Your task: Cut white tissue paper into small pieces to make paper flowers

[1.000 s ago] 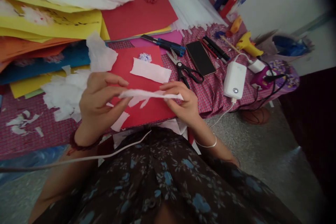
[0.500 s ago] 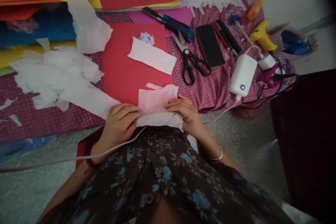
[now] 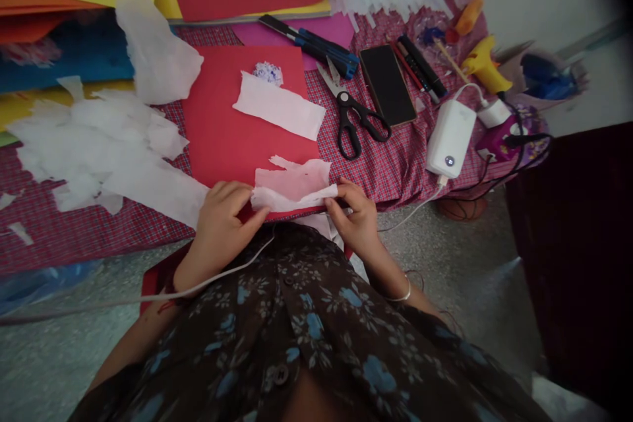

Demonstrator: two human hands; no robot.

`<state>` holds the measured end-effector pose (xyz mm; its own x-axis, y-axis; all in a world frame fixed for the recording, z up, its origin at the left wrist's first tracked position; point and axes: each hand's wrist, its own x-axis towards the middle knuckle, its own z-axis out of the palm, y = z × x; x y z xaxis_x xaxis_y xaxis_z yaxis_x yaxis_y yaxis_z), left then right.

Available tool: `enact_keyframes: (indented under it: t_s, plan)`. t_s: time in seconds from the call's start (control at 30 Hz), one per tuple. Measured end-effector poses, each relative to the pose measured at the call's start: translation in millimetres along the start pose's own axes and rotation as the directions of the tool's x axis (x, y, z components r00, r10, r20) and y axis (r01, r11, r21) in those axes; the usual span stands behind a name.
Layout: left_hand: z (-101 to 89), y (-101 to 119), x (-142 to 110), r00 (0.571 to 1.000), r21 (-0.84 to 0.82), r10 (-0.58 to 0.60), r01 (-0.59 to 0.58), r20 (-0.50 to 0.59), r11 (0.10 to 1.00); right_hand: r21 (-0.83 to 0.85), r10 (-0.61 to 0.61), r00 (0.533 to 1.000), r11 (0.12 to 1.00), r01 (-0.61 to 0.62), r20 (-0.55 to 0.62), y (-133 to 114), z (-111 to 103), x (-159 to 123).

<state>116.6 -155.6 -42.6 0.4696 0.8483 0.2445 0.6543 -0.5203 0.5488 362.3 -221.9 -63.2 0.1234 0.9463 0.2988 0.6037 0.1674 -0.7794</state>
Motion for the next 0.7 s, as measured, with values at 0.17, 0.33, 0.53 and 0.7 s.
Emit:
enact_keyframes:
  t_s: [0.17,0.33,0.53,0.7]
  plan:
    - [-7.3,4.8,-0.7,0.98,0.039,0.15,-0.147,-0.127,0.988,0.087,-0.029,0.999,0.996,0.03,-0.019,-15.0,-20.3,-3.3]
    - [-13.9,25.8,5.7,0.934,0.021,0.349,-0.348,-0.081,0.937,0.029,-0.188,0.956,0.982,0.186,0.223,-56.1,-42.0,-2.3]
    - [-25.5,45.9,15.2,0.903,-0.34,0.429,-0.39,0.042,0.856,-0.025,-0.168,0.908,0.981,0.192,0.383,-59.6,-34.1,1.6]
    - [-33.8,19.1,19.9,0.988,-0.612,-0.154,0.117,-0.008,0.782,0.269,0.082,0.981,0.955,-0.128,0.178,-33.9,-38.1,-5.1]
